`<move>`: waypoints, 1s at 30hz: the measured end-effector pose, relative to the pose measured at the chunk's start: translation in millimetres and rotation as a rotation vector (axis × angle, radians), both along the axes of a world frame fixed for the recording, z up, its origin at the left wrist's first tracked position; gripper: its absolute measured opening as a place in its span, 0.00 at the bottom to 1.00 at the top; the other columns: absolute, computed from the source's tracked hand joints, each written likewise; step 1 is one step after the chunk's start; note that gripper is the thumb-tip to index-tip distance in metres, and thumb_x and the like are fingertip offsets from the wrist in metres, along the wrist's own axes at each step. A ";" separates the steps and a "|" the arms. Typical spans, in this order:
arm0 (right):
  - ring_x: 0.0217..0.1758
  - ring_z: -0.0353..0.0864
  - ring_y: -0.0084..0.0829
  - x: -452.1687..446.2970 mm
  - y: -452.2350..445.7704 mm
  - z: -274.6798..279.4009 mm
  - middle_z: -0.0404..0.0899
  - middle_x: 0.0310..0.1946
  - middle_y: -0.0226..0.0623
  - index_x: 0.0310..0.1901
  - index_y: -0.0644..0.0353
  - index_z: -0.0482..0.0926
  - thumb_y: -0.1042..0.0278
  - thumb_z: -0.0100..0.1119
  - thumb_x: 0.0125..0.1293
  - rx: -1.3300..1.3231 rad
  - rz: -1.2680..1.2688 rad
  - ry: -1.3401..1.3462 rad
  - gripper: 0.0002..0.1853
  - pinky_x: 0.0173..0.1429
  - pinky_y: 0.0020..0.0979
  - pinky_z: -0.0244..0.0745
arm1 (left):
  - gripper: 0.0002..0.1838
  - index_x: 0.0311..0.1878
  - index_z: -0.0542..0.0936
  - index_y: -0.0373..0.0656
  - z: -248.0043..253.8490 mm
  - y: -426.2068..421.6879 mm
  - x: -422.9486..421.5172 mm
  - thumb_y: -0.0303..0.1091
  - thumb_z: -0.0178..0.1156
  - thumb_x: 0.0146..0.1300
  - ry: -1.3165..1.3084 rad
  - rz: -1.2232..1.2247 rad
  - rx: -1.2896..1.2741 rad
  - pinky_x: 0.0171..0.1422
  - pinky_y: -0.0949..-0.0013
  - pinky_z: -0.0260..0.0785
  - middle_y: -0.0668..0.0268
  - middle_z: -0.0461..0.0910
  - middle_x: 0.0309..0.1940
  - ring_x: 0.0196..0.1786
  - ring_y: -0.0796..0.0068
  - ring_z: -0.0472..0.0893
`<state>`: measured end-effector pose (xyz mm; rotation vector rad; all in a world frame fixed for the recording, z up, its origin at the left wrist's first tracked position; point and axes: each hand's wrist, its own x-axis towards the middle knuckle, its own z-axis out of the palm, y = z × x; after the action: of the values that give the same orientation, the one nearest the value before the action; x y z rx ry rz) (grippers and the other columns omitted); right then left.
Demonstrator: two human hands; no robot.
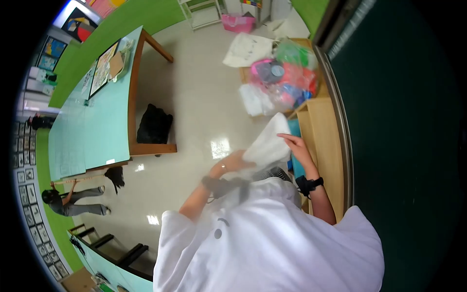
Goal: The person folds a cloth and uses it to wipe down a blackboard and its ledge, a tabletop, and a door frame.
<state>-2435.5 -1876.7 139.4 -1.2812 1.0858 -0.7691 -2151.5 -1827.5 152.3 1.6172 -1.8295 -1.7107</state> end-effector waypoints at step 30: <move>0.44 0.79 0.21 669.2 -599.6 111.4 0.80 0.42 0.29 0.66 0.58 0.69 0.77 0.61 0.65 0.134 0.486 -0.446 0.27 0.50 0.26 0.74 | 0.28 0.59 0.75 0.38 67.7 -584.0 614.2 0.54 0.43 0.76 1.303 0.867 0.319 0.61 0.59 0.74 0.58 0.81 0.53 0.55 0.64 0.81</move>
<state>-1766.3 -2476.3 250.8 -1.1242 0.4326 -0.5602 -1537.3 -2411.5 220.0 0.6890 -0.2079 -1.8194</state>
